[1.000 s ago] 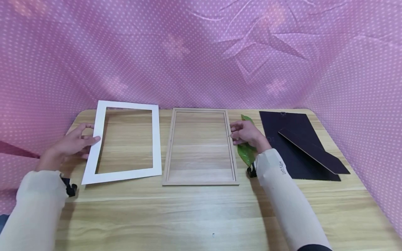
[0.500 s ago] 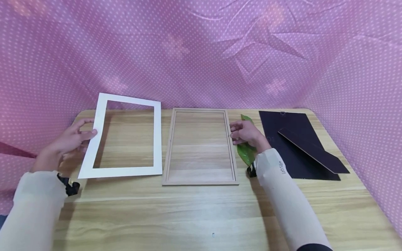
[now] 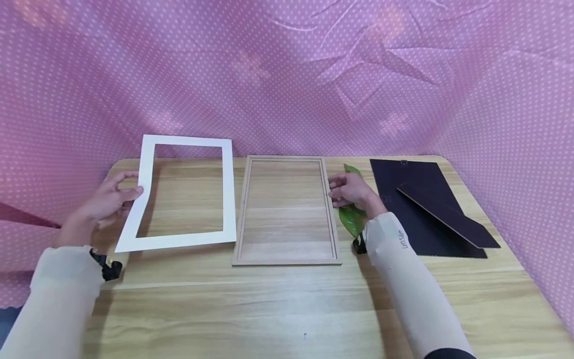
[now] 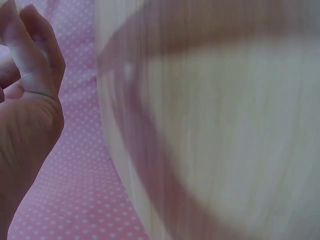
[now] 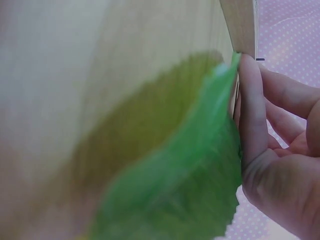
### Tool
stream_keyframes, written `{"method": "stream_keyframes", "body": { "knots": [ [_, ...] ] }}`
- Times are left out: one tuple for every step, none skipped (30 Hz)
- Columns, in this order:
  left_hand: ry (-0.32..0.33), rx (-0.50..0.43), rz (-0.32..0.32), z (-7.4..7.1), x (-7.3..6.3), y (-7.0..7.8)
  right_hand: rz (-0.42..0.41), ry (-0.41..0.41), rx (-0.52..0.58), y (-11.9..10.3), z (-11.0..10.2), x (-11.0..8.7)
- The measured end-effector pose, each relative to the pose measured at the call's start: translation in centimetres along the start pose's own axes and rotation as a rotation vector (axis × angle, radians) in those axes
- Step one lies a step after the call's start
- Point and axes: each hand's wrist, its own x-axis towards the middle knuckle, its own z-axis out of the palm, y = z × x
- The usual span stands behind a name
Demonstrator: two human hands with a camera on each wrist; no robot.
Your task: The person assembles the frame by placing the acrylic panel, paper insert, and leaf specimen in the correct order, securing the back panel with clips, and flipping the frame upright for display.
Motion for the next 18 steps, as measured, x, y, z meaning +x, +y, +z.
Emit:
{"method": "stream_keyframes", "body": {
  "knots": [
    [0.003, 0.005, 0.002, 0.1, 0.1, 0.0, 0.001, 0.000, 0.001, 0.0, 0.0, 0.0],
    [0.001, -0.011, 0.004, 0.2, 0.1, -0.1, 0.003, 0.000, 0.003, 0.1, 0.0, 0.0],
    [0.001, -0.012, 0.007, 0.4, 0.2, -0.1, 0.004, -0.001, 0.005, 0.1, 0.0, 0.0],
    [0.000, -0.009, 0.009, 0.6, 0.2, -0.2, 0.004, -0.002, 0.003, 0.1, 0.0, -0.1],
    [-0.003, -0.008, 0.014, 0.7, 0.3, -0.2, 0.005, -0.001, 0.005, 0.1, 0.0, -0.1],
    [-0.008, 0.005, 0.021, 0.9, 0.3, -0.3, 0.003, -0.003, 0.002, 0.1, 0.0, -0.1],
    [-0.017, 0.008, 0.028, 1.0, 0.4, -0.4, 0.002, -0.002, 0.002, 0.1, 0.0, -0.1],
    [-0.024, 0.010, 0.032, 1.2, 0.5, -0.4, 0.001, -0.003, 0.000, 0.1, -0.1, -0.1],
    [-0.029, 0.018, 0.035, 1.4, 0.5, -0.4, 0.000, -0.003, -0.001, 0.1, -0.1, -0.1],
    [-0.036, 0.019, 0.033, 1.6, 0.6, -0.5, -0.001, -0.003, -0.002, 0.1, -0.1, -0.1],
    [-0.042, 0.028, 0.032, 1.8, 0.7, -0.5, -0.002, -0.003, -0.002, 0.1, -0.1, -0.1],
    [-0.047, 0.039, 0.029, 2.0, 0.7, -0.4, -0.003, -0.002, -0.001, 0.1, -0.1, -0.1],
    [-0.052, 0.052, 0.023, 2.2, 0.8, -0.4, -0.004, -0.002, -0.001, 0.1, -0.1, -0.1],
    [-0.052, 0.069, 0.014, 2.4, 0.9, -0.3, -0.005, -0.001, -0.001, 0.2, -0.1, -0.1],
    [-0.054, 0.086, 0.008, 2.6, 0.9, -0.2, -0.007, -0.001, -0.002, 0.2, -0.1, -0.1],
    [-0.052, 0.107, 0.003, 2.8, 1.0, -0.1, -0.007, 0.000, -0.004, 0.2, -0.1, -0.1],
    [-0.050, 0.110, -0.004, 3.0, 1.0, 0.0, -0.008, -0.001, -0.006, 0.2, -0.1, -0.1],
    [-0.051, 0.100, -0.011, 3.3, 1.1, 0.2, -0.010, -0.002, -0.009, 0.2, -0.1, -0.1]
  ]
}}
